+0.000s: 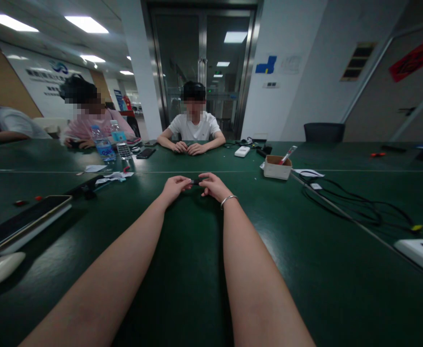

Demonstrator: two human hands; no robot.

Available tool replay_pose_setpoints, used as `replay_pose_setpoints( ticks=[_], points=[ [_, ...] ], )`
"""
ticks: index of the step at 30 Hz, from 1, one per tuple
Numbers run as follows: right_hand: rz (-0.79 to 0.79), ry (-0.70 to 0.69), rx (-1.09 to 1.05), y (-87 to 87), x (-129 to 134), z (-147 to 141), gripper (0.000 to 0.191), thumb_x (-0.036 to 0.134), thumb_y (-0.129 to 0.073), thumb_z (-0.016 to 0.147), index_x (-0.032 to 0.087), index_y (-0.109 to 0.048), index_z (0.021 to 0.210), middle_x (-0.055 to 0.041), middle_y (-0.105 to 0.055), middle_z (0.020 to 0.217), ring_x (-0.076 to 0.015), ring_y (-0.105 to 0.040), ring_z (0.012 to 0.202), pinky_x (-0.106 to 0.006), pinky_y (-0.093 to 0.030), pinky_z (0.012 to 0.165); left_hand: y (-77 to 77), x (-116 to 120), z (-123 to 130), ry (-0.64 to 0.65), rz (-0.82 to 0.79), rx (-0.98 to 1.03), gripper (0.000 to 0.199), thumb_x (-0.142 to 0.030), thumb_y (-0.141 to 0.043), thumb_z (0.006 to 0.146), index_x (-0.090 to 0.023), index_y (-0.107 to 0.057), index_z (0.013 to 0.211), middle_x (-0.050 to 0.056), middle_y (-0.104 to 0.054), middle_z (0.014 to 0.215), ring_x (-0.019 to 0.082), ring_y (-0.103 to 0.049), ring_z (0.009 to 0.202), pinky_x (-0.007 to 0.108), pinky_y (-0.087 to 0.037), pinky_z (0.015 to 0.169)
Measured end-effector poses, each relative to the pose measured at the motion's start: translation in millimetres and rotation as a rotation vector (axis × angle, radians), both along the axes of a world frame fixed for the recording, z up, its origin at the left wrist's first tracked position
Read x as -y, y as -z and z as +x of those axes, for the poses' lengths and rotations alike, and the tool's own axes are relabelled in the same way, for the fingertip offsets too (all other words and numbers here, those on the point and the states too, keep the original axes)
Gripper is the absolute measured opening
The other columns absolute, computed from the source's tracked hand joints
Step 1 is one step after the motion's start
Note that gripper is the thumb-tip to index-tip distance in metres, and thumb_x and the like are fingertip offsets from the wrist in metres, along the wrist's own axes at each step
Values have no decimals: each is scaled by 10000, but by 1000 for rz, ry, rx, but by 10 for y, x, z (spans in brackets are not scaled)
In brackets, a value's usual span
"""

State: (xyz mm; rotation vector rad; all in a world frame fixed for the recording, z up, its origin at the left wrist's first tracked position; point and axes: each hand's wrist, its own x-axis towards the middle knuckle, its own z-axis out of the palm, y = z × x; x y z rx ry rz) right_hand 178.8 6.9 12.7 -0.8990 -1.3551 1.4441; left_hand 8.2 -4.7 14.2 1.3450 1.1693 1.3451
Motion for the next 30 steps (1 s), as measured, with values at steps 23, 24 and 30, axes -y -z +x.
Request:
replay_pose_setpoints(
  ticks=[23,24,30],
  points=[
    [-34,26,-3,-2,4,-8,72,131,-598,859,149,-570,922,30,-596,584,-62,-504,358,-219,-537,419,84,-84,-19,-13,20,-20,202,-310,-748,663,-142,-644,707,47,-683,644,155,-636,619,277,-455,636],
    [-24,12,-10,-5,7,-7,120,96,-610,836,154,-573,935,33,-606,613,-55,-501,355,-216,-537,421,88,-88,-19,-13,21,-20,203,-310,-748,662,-142,-644,710,47,-683,643,156,-637,620,276,-455,633],
    [-38,4,-24,-19,27,1,102,141,-626,842,156,-575,930,29,-613,621,-55,-501,359,-238,-561,461,89,-86,-19,-16,15,-13,192,-302,-742,675,-143,-642,711,48,-689,654,154,-641,628,273,-460,634]
  ],
)
